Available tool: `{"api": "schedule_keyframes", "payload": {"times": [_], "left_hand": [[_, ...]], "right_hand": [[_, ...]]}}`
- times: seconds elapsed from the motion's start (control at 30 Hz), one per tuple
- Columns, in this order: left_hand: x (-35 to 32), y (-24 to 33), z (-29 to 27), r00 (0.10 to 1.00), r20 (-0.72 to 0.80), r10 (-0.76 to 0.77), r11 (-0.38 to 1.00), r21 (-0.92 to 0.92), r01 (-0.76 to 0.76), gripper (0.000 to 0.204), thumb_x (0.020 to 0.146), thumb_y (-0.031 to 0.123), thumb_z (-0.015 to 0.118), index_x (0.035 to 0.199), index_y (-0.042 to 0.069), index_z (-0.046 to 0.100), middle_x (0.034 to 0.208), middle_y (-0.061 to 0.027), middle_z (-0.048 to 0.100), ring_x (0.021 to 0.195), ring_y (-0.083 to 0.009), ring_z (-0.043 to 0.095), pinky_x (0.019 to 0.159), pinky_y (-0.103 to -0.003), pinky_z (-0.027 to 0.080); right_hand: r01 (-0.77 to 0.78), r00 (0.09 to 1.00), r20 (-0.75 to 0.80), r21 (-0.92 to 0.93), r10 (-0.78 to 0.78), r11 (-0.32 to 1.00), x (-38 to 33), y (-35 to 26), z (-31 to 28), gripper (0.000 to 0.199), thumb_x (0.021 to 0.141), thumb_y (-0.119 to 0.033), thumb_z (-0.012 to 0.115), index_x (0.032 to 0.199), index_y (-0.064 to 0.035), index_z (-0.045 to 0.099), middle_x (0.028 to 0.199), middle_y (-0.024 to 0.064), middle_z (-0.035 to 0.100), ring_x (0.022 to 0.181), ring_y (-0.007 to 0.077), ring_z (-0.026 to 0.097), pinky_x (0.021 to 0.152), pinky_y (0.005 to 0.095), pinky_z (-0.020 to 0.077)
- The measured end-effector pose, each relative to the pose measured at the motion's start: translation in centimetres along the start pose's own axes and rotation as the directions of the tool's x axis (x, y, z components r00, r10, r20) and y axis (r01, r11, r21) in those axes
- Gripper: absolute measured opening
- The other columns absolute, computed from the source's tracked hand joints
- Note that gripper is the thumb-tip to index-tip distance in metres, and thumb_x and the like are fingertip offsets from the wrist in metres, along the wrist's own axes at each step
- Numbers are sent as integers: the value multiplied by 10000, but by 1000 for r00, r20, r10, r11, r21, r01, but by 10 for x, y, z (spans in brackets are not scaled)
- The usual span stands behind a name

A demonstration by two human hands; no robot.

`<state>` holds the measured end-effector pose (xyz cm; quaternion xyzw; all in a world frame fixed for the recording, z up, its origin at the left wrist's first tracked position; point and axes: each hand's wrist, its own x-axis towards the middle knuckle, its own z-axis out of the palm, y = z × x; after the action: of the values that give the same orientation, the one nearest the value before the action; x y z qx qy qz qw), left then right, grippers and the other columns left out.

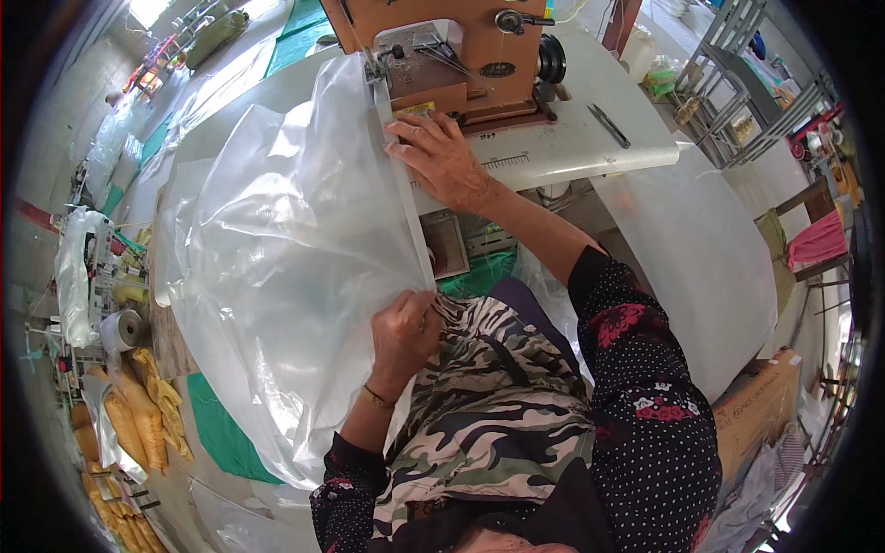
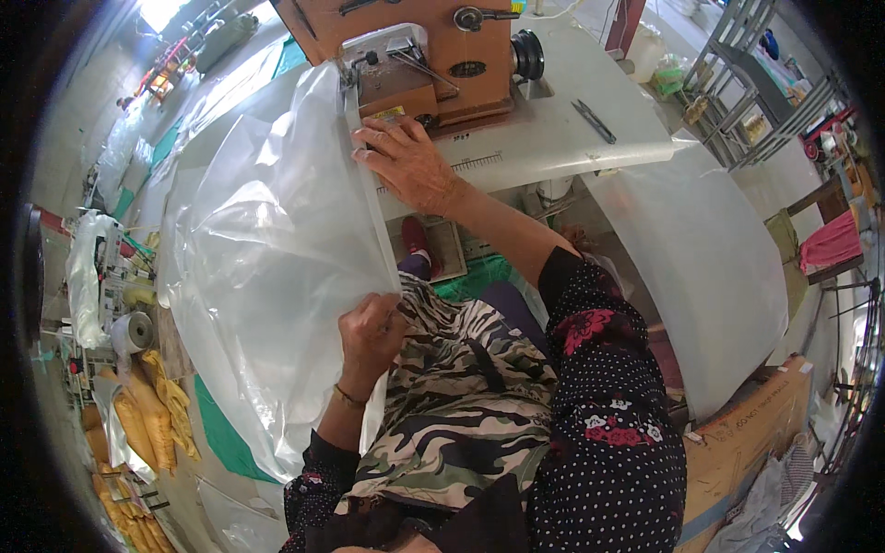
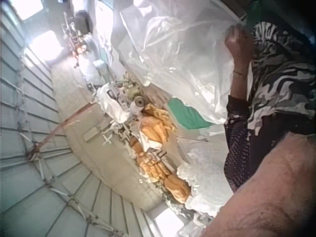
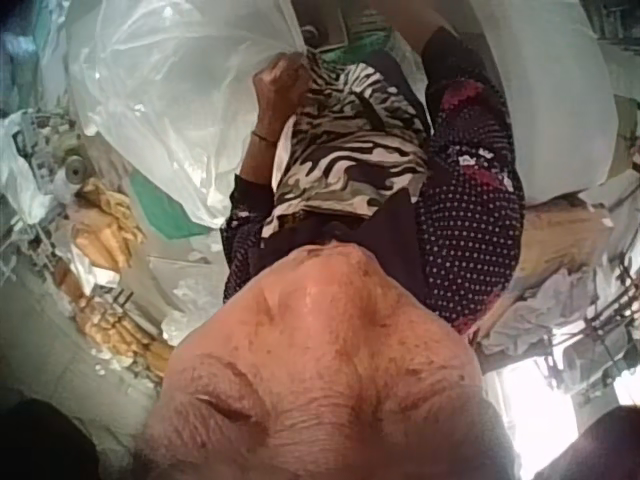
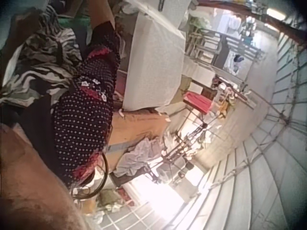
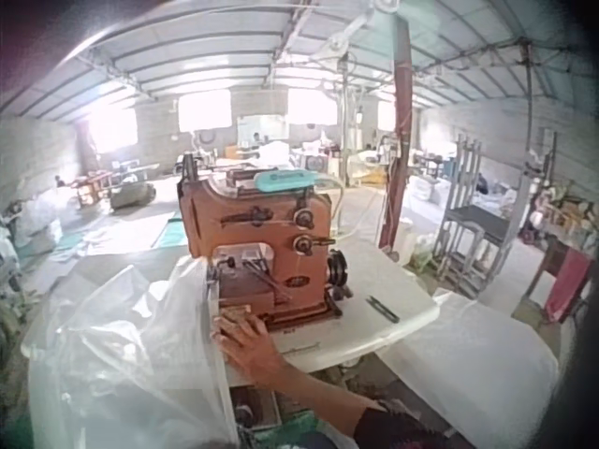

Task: Sewing a large clear plastic sheet using an industrial sewing machine.

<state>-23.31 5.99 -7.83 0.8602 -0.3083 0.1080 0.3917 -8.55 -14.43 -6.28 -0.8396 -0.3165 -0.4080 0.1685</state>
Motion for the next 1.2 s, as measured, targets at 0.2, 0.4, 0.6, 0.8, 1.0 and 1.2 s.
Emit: {"api": "schedule_keyframes", "payload": {"times": [0.2, 0.4, 0.6, 0.8, 1.0, 1.2], "left_hand": [[55, -11, -9, 996, -60, 64, 993, 98, -58, 132, 735, 26, 590, 864, 38, 618, 768, -149, 614, 641, -355, 607, 560, -427, 481], [111, -26, -10, 991, -71, 112, 969, 227, -93, 73, 742, 57, 586, 808, 32, 605, 754, -158, 611, 667, -363, 608, 595, -447, 477], [165, -40, -4, 989, -107, 107, 959, 273, -74, 66, 740, 56, 581, 799, 33, 598, 742, -174, 607, 682, -375, 604, 608, -457, 470], [179, -45, -7, 979, -201, -40, 966, 242, 89, 106, 799, 83, 595, 883, 29, 630, 743, -158, 620, 661, -339, 612, 611, -397, 483], [73, -17, -19, 941, -336, -47, 999, -29, 39, 371, 905, 31, 526, 1275, 10, 517, 1212, -201, 577, 1038, -322, 599, 817, -377, 500], [-49, -40, -36, 893, -444, -71, 943, 263, 205, 417, 892, -39, 475, 1308, -9, 476, 1368, -225, 458, 1242, -379, 459, 997, -432, 409]], "right_hand": [[-46, 999, 13, 39, 46, 998, 1, -3, -1, 365, 801, -66, 618, 1159, -78, 551, 1347, 83, 454, 1285, 279, 410, 1014, 501, 315], [-141, 990, 33, 110, 138, 984, -2, 0, 1, 451, 789, -53, 618, 1230, -78, 526, 1389, 83, 430, 1281, 286, 411, 1018, 467, 322], [-165, 986, 47, 97, 161, 982, -1, 0, 1, 505, 785, -83, 635, 1273, -75, 503, 1424, 80, 405, 1281, 286, 407, 1014, 461, 326], [-243, 969, 82, 134, 233, 961, 2, -1, 0, 492, 831, -101, 610, 1301, -55, 473, 1454, 82, 377, 1285, 289, 408, 1020, 453, 337], [-227, 954, -142, 237, 265, 945, -9, 12, 8, 451, 870, -53, 567, 1307, -23, 458, 1332, 169, 496, 1187, 329, 504, 989, 412, 400], [-378, 862, -63, 583, 504, 719, -58, -55, 20, 292, 890, -90, 611, 1155, -1, 531, 1082, 132, 618, 934, 199, 618, 799, 300, 491]]}}
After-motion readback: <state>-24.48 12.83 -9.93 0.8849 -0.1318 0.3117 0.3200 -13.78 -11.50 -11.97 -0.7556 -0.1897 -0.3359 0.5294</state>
